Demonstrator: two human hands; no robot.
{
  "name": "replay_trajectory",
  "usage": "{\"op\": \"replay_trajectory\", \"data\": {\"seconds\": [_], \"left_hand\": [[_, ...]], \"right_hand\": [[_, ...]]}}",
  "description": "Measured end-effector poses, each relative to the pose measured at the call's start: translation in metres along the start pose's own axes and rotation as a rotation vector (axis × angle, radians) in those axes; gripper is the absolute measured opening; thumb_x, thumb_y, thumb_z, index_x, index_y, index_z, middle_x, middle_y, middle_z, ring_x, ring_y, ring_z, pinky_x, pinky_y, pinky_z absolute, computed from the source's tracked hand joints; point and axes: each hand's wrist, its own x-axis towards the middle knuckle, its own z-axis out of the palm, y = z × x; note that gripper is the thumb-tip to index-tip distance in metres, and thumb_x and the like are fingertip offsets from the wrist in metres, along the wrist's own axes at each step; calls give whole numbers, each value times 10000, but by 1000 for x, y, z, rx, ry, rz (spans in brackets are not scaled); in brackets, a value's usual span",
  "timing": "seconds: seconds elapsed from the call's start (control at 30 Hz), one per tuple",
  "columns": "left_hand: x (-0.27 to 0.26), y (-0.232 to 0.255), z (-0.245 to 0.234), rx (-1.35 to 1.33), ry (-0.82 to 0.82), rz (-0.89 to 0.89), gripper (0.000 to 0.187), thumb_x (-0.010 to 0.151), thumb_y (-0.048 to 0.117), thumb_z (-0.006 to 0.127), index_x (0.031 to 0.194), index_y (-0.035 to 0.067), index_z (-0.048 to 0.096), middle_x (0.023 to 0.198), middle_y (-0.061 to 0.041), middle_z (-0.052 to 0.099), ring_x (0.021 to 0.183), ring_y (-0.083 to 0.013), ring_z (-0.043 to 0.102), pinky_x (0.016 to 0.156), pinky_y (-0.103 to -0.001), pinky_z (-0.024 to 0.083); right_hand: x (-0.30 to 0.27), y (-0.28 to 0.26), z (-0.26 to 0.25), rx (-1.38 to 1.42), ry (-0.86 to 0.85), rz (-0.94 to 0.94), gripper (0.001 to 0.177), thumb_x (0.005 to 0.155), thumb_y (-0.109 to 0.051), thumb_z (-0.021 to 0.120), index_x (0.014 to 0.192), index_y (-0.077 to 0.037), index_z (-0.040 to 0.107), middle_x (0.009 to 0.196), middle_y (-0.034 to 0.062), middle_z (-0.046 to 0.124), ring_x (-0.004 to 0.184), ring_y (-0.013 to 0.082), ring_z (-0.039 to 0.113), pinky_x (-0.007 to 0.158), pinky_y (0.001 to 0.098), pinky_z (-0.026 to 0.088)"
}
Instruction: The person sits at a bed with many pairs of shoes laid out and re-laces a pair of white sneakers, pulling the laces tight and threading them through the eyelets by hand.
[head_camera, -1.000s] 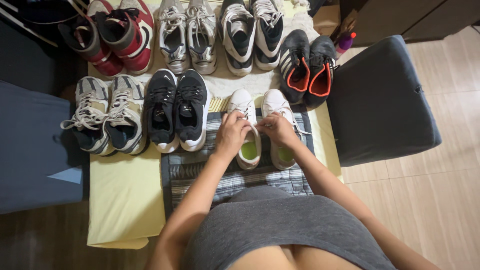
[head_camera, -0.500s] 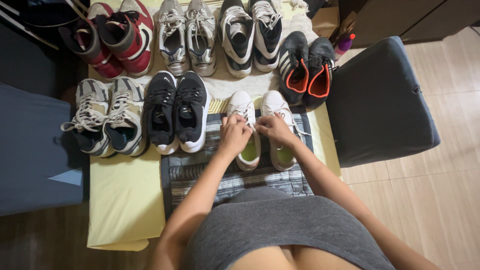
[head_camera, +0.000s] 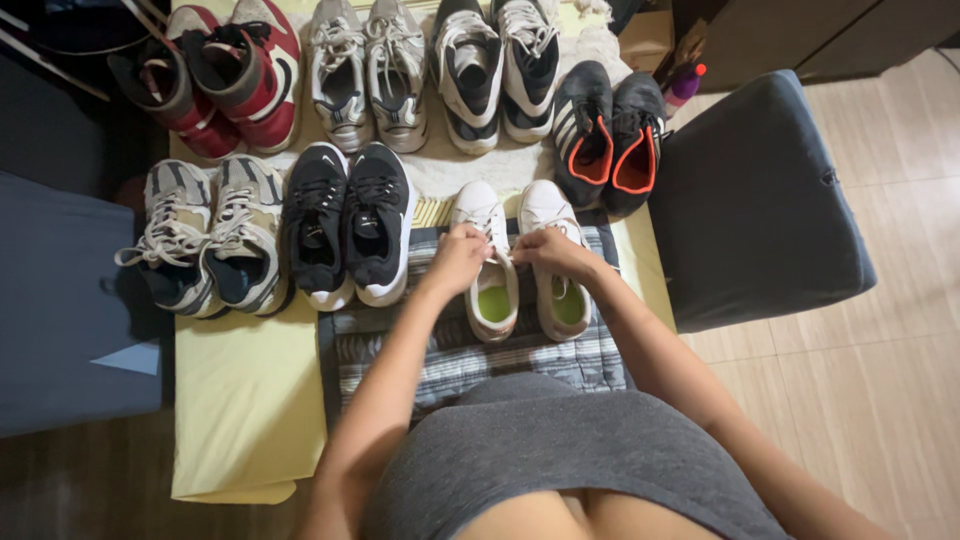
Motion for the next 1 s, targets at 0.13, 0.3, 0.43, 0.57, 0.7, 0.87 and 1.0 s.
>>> {"op": "replay_trajectory", "data": {"seconds": [0.13, 0.3, 0.43, 0.57, 0.7, 0.87, 1.0], "left_hand": [[-10, 7, -21, -33, -48, 48, 159, 817, 210, 790, 930, 99, 802, 1214, -89, 660, 1135, -339, 581, 1014, -416, 465], [-22, 44, -34, 3, 20, 74, 158, 758, 149, 834, 900, 96, 790, 1190, -107, 649, 1138, -347, 580, 1008, -412, 465], [-36, 58, -37, 34, 100, 108, 314, 743, 55, 789, 1040, 75, 690, 1208, -131, 617, 1155, -362, 582, 996, -420, 482], [-47, 62, -29, 4, 276, 1, 422, 743, 27, 776, 1114, 43, 576, 1198, -174, 560, 1116, -377, 597, 938, -431, 510], [-58, 56, -23, -57, 394, -69, 322, 773, 102, 797, 1021, 43, 602, 1060, -160, 614, 946, -347, 666, 819, -430, 546], [-63, 52, -22, -59, 452, -55, 208, 808, 129, 781, 926, 39, 635, 924, -142, 670, 859, -337, 684, 745, -438, 543], [-63, 52, -22, -21, 458, -80, 204, 806, 129, 784, 917, 38, 638, 936, -149, 676, 875, -349, 683, 750, -448, 538]], "right_hand": [[-13, -24, 1, 135, 0, -33, 196, 924, -187, 699, 1025, -34, 768, 935, 9, 768, 890, 89, 670, 834, 269, 524], [-13, -28, 1, 109, -1, -28, 186, 899, -211, 751, 998, -55, 778, 912, -11, 759, 869, 82, 656, 814, 266, 519], [-8, -22, 5, 84, 24, -24, 218, 912, -231, 750, 1008, -39, 786, 887, 26, 750, 841, 105, 640, 775, 291, 515], [-10, -18, 4, 56, 44, 18, 311, 881, -235, 727, 1076, 5, 760, 880, 34, 760, 828, 130, 674, 767, 287, 532], [-11, -17, 1, 201, 40, 41, 376, 842, -186, 689, 1150, 30, 694, 881, 44, 776, 834, 142, 706, 774, 268, 533], [-9, -15, 3, 149, 52, 42, 332, 858, -173, 659, 1094, 43, 748, 842, 64, 744, 785, 155, 659, 748, 286, 514], [-11, -14, 5, 133, 51, -29, 247, 869, -189, 705, 962, 34, 759, 826, 65, 728, 784, 135, 642, 744, 290, 509]]}}
